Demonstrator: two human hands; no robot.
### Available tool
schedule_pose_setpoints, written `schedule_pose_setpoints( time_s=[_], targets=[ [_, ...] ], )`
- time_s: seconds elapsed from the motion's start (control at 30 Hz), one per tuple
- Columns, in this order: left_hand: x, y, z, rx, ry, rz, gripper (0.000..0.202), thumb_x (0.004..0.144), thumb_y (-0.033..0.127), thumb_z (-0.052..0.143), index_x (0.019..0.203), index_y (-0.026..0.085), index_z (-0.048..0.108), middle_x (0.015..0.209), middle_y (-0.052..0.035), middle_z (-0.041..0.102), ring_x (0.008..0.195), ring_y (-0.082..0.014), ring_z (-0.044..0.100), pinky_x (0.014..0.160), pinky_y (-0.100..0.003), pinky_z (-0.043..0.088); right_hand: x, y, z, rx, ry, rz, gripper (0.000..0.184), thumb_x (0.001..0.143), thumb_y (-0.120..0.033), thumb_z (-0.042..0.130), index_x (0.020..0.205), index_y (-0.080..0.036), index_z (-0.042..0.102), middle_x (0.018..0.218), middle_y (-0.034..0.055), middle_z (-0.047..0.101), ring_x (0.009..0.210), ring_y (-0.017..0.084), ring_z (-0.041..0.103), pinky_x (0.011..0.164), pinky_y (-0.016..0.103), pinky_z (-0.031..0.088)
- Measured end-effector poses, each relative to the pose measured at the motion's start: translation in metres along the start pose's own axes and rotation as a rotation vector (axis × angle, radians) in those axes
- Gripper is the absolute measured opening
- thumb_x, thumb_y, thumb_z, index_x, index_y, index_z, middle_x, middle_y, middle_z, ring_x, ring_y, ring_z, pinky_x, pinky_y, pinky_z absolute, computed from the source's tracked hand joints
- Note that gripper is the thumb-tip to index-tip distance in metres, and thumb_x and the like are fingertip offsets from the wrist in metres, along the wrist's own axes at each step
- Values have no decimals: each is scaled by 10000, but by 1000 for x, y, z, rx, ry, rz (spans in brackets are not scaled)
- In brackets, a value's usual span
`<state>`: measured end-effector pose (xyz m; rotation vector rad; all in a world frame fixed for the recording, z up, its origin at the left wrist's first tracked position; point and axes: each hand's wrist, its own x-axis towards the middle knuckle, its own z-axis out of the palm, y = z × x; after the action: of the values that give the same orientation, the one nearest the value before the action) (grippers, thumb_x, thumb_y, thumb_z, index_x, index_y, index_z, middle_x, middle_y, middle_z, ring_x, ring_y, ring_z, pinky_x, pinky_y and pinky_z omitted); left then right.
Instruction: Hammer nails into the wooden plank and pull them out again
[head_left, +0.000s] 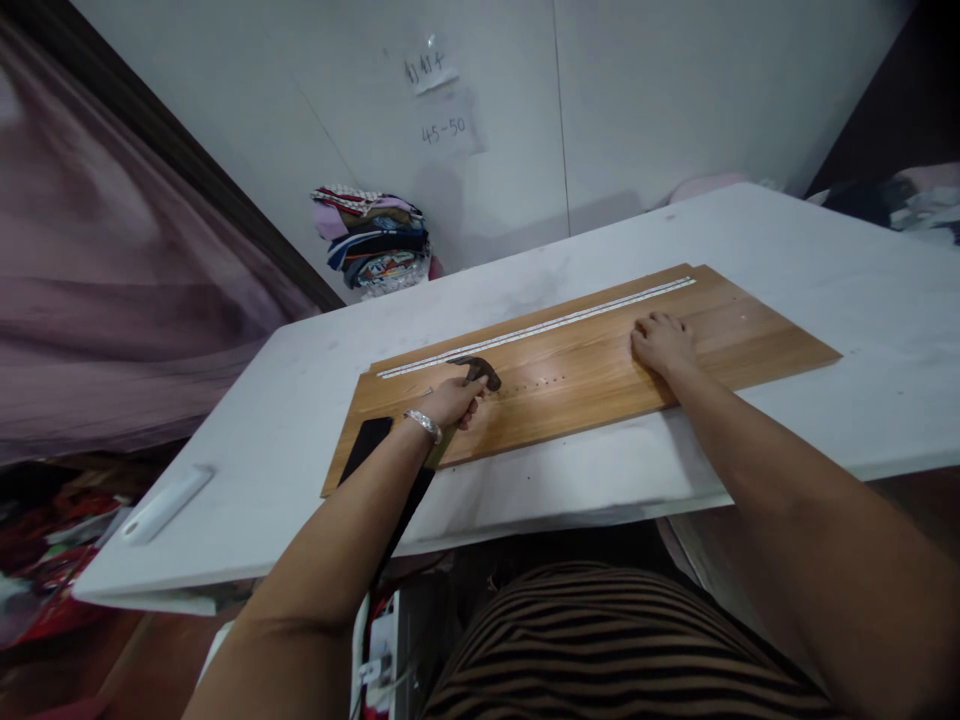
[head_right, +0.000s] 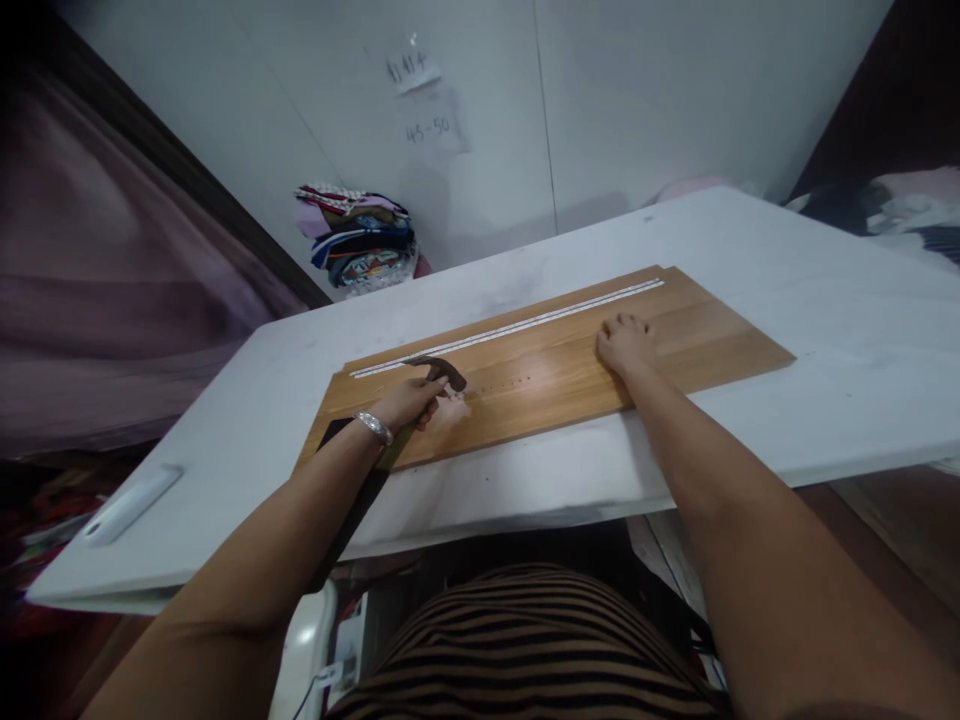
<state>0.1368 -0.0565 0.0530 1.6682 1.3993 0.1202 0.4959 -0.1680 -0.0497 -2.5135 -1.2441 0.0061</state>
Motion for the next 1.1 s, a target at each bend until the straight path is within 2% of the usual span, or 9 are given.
schedule_pose_setpoints(
  time_s=[0.4,0.8,1.1],
  targets=[
    [5,-8,3,26,-4,-16,337,1030,442,588,827,173,599,526,49,500,405,-92,456,436,-221,424,-1,-2,-3,-3,-8,0,482,1013,-312,334,1236,-173,738,1359,189,652,1291,339,507,1068,509,354],
    [0,2,2,5,-1,-21,339,1040,416,569,806,172,595,521,53,487,389,-87,432,432,-226,396,1,0,1,-3,3,-7,462,1004,-315,343,1196,-192,745,1328,175,662,1272,338,512,1055,511,359],
    [2,-6,3,28,-9,-26,328,1024,443,603,841,172,598,536,47,510,400,-93,460,440,-227,423,0,-1,-2,-11,-12,1,461,1013,-312,342,1220,-192,736,1358,171,657,1299,327,516,1078,496,358]
  ],
)
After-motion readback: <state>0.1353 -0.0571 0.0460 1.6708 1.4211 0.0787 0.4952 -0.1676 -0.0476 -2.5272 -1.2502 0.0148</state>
